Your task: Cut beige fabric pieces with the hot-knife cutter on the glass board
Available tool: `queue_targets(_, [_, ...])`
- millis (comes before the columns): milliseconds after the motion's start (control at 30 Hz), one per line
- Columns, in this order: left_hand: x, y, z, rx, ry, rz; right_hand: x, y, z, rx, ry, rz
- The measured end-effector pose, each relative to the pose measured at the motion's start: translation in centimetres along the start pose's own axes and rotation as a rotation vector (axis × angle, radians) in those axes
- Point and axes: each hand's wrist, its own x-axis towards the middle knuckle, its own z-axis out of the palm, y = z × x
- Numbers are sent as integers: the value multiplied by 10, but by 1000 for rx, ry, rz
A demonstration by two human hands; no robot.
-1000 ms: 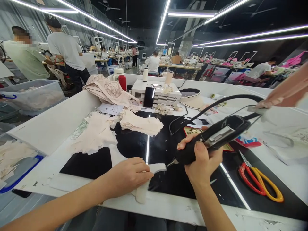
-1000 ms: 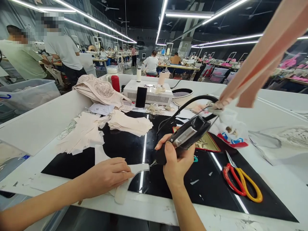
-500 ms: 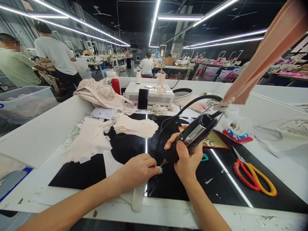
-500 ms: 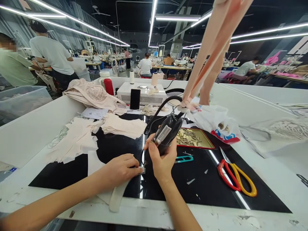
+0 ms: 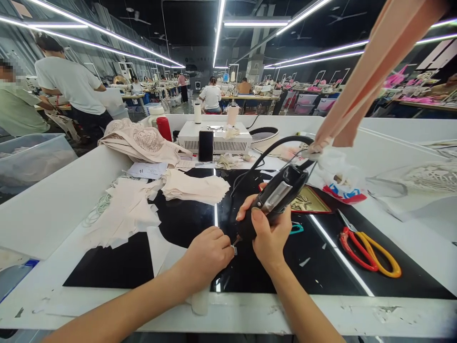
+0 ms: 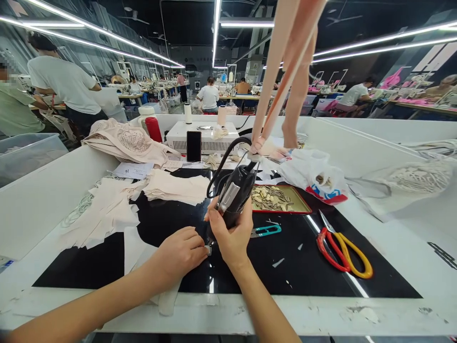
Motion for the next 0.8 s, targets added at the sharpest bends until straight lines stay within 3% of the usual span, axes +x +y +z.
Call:
queue_targets(233, [0, 5, -10, -37, -32, -57, 0, -2, 2, 4, -3, 8])
queue_targets(367, [-1, 3, -18, -88, 26, -115, 0, -4, 3, -4, 9, 9])
queue_targets(800, [-4, 10, -11, 70, 7, -85, 0, -5, 4, 0, 12, -6])
